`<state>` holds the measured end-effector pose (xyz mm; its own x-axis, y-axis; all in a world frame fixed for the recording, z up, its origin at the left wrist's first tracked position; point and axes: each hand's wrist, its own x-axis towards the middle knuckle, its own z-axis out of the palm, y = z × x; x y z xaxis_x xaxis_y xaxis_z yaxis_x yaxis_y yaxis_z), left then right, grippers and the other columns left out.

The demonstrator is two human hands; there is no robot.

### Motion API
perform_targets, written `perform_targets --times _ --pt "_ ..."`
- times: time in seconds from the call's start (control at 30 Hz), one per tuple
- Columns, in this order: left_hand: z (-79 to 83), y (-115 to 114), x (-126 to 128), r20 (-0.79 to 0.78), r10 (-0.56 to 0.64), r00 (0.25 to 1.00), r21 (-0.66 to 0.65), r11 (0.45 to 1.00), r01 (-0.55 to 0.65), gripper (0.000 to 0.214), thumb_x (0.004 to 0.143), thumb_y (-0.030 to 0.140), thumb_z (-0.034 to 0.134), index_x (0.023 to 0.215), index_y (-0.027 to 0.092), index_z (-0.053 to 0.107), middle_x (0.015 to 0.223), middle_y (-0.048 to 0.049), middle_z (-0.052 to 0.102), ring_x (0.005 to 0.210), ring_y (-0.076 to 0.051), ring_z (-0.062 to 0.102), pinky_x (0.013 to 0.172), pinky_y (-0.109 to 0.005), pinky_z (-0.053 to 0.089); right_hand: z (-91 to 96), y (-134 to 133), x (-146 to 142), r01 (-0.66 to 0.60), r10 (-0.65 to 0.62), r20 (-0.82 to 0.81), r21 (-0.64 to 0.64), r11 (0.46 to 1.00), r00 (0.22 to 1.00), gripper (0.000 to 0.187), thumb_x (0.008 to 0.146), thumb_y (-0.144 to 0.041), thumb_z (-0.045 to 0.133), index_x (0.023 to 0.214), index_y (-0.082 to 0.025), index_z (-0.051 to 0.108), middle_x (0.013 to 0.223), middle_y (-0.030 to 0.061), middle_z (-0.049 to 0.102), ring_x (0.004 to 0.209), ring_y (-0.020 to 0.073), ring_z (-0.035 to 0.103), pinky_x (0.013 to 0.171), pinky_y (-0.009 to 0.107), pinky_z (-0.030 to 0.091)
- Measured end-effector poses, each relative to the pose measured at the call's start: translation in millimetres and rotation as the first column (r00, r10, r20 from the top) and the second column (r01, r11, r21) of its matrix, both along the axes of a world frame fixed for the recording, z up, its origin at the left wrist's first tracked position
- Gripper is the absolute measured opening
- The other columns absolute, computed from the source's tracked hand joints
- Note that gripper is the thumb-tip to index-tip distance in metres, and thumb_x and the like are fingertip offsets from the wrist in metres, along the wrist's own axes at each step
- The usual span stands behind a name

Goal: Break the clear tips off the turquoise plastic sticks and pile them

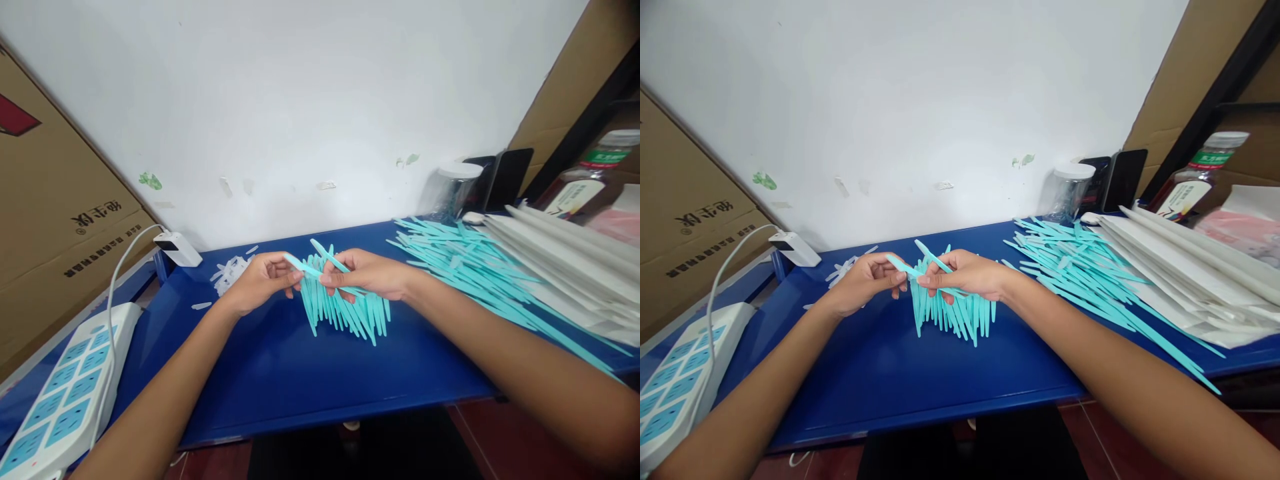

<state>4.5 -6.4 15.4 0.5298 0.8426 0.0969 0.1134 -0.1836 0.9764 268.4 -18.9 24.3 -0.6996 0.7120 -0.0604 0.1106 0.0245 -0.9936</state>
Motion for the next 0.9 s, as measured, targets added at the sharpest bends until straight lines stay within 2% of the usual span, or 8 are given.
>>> perform_targets --times 0.2,0.3,0.5,0.6,0.7,0.8,0.9 --pt "7.8 -3 -6 -0.133 -0.149 0.980 -0.115 0.984 0.134 0.022 0.088 0.037 0.079 0.092 0.015 0.079 0.076 -0.0093 0.074 0.070 -0.020 0.071 0.065 -0.031 0.060 2.9 2 3 -0.041 0.035 0.054 0.116 0.992 0.998 0.033 0.082 -0.049 0.084 0.081 -0.019 0.071 0.081 0.0011 0.072 0.060 0.0122 0.063 0.067 0.031 0.050" --pt "10.1 -1 -9 -0.135 -0.217 0.967 -0.158 0.968 0.195 0.024 0.090 0.035 0.074 0.089 0.012 0.081 0.079 -0.0118 0.076 0.072 -0.021 0.072 0.068 -0.032 0.060 5.5 3 6 -0.025 0.011 0.097 0.152 0.988 0.995 0.034 0.079 -0.050 0.086 0.081 -0.019 0.072 0.077 0.0005 0.072 0.061 0.0125 0.063 0.072 0.032 0.050" --pt "8.1 -1 -8 -0.035 -0.324 0.946 -0.195 0.930 0.311 0.034 0.089 0.038 0.065 0.092 0.008 0.082 0.083 -0.0134 0.076 0.071 -0.022 0.070 0.071 -0.034 0.058 10.1 1 8 -0.135 0.110 0.159 0.152 0.979 0.981 0.040 0.078 -0.056 0.085 0.085 -0.019 0.071 0.078 0.0016 0.074 0.064 0.0141 0.066 0.071 0.031 0.048" --pt "7.5 -3 -6 -0.019 -0.331 0.943 -0.163 0.932 0.324 0.047 0.093 0.049 0.060 0.093 0.008 0.082 0.085 -0.0148 0.076 0.070 -0.022 0.069 0.072 -0.035 0.058 11.3 0 9 -0.146 0.118 0.159 0.176 0.973 0.980 0.039 0.082 -0.056 0.083 0.082 -0.019 0.070 0.078 0.0022 0.074 0.073 0.0163 0.069 0.075 0.031 0.049" --pt "8.1 -5 -3 -0.107 -0.287 0.952 -0.121 0.954 0.274 0.054 0.100 0.055 0.054 0.089 0.009 0.081 0.082 -0.0139 0.075 0.070 -0.020 0.069 0.073 -0.034 0.057 13.2 0 10 -0.138 0.098 0.194 0.208 0.968 0.976 0.038 0.082 -0.056 0.082 0.083 -0.019 0.071 0.079 0.0035 0.076 0.077 0.0175 0.070 0.075 0.031 0.049" --pt "9.9 -7 1 -0.241 -0.255 0.936 -0.073 0.967 0.244 0.048 0.100 0.051 0.060 0.081 0.010 0.078 0.074 -0.0101 0.073 0.068 -0.018 0.069 0.072 -0.030 0.056 15.5 0 12 -0.165 0.122 0.201 0.213 0.963 0.972 0.038 0.081 -0.054 0.083 0.085 -0.018 0.072 0.082 0.0043 0.077 0.077 0.0183 0.071 0.074 0.031 0.050" --pt "11.8 -9 5 -0.257 -0.264 0.930 -0.074 0.964 0.253 0.044 0.099 0.047 0.064 0.077 0.011 0.077 0.074 -0.0089 0.072 0.068 -0.017 0.069 0.072 -0.029 0.056 17.8 -1 13 -0.196 0.154 0.211 0.192 0.962 0.965 0.038 0.081 -0.055 0.083 0.086 -0.018 0.072 0.085 0.0048 0.078 0.078 0.0191 0.073 0.073 0.031 0.051"
